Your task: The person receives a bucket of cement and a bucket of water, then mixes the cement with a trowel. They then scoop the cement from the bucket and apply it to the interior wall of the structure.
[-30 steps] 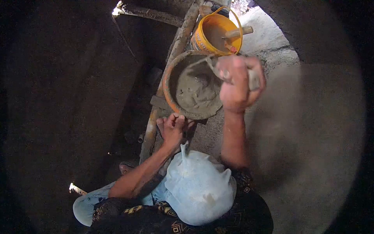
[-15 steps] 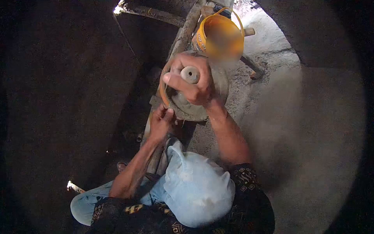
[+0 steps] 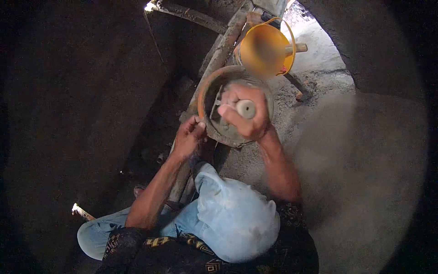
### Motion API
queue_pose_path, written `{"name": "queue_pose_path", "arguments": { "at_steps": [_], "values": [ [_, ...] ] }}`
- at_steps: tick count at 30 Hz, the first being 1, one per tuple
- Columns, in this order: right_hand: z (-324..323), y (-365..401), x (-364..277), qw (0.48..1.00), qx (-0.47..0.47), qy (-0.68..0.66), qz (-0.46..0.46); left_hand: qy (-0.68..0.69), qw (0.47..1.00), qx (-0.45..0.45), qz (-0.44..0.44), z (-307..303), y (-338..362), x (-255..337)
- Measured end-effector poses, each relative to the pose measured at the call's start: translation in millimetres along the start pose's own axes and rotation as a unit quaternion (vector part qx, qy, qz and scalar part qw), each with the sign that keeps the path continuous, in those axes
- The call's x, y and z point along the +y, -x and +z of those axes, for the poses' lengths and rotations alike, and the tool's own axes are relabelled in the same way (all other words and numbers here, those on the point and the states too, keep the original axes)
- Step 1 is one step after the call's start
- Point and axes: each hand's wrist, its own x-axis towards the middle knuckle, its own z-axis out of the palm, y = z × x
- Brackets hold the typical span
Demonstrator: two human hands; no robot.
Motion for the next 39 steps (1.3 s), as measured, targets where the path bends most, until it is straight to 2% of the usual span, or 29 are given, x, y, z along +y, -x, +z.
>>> {"name": "queue_pose_path", "arguments": {
  "at_steps": [2, 4, 6, 7, 9, 13, 16, 19, 22, 25, 27, 30, 33, 34, 35, 36, 38, 39],
  "values": [
    [-9.1, 6.3, -7.3, 1.0, -0.003, -0.012, 0.011, -0.014, 1.0, 0.002, 0.0, -1.8, -1.6, 6.3],
    [-13.8, 11.4, -9.5, 0.997, 0.014, -0.079, 0.001, -0.03, 1.0, 0.002, -0.001, 0.4, -3.7, 23.4],
    [-12.6, 13.6, 0.6, 0.993, 0.046, -0.108, -0.003, -0.039, 0.995, 0.036, -0.079, 2.7, -1.1, 46.6],
    [-13.0, 15.3, 6.7, 0.988, 0.077, -0.135, -0.01, -0.039, 0.995, 0.034, -0.084, -0.2, -5.7, 39.2],
    [-18.2, 12.3, 26.5, 0.992, 0.075, -0.105, -0.012, -0.02, 1.0, 0.015, -0.007, -8.7, -21.6, 27.3],
    [-18.8, 14.9, 14.9, 0.992, 0.086, -0.084, -0.037, -0.044, 0.999, -0.011, 0.022, -11.6, -43.4, 43.6],
    [-25.3, 20.8, -0.3, 0.989, 0.106, -0.087, -0.053, -0.11, 0.994, 0.003, -0.012, -13.7, -51.9, 58.9],
    [-22.7, 24.9, 7.9, 0.977, 0.145, -0.153, -0.042, -0.104, 0.994, -0.031, 0.023, -21.3, -74.9, 58.5],
    [-20.8, 22.8, 36.7, 0.984, 0.145, -0.089, -0.044, -0.139, 0.99, -0.033, -0.014, -21.6, -75.5, 74.8],
    [-23.6, 15.2, 17.3, 0.981, 0.153, -0.113, -0.045, -0.14, 0.989, -0.049, -0.017, -17.5, -77.0, 79.9],
    [-29.9, 27.8, -4.3, 0.986, 0.118, -0.097, -0.072, -0.147, 0.988, -0.046, -0.02, -14.9, -75.4, 83.6],
    [-26.6, 36.2, 23.4, 0.974, 0.165, -0.128, -0.089, -0.172, 0.984, -0.05, -0.017, -14.6, -93.8, 87.9],
    [-20.7, 23.0, 43.7, 0.974, 0.17, -0.132, -0.074, -0.181, 0.981, -0.066, -0.022, -15.9, -98.3, 93.4],
    [-17.8, 20.9, 42.4, 0.971, 0.179, -0.142, -0.07, -0.178, 0.98, -0.085, -0.028, -16.9, -97.1, 95.0],
    [-21.6, 29.0, 28.4, 0.977, 0.201, -0.061, -0.036, -0.18, 0.979, -0.087, -0.026, -15.9, -96.9, 96.2],
    [-30.1, 24.0, 15.4, 0.978, 0.197, -0.061, -0.041, -0.195, 0.978, -0.069, -0.018, -12.6, -96.2, 100.6],
    [-41.1, 33.8, -7.2, 0.968, 0.162, -0.172, -0.084, -0.202, 0.978, -0.048, -0.034, -15.0, -85.1, 89.3],
    [-42.0, 35.8, -19.4, 0.972, 0.164, -0.155, -0.074, -0.182, 0.981, -0.058, -0.033, -15.6, -89.8, 87.6]
  ]
}}
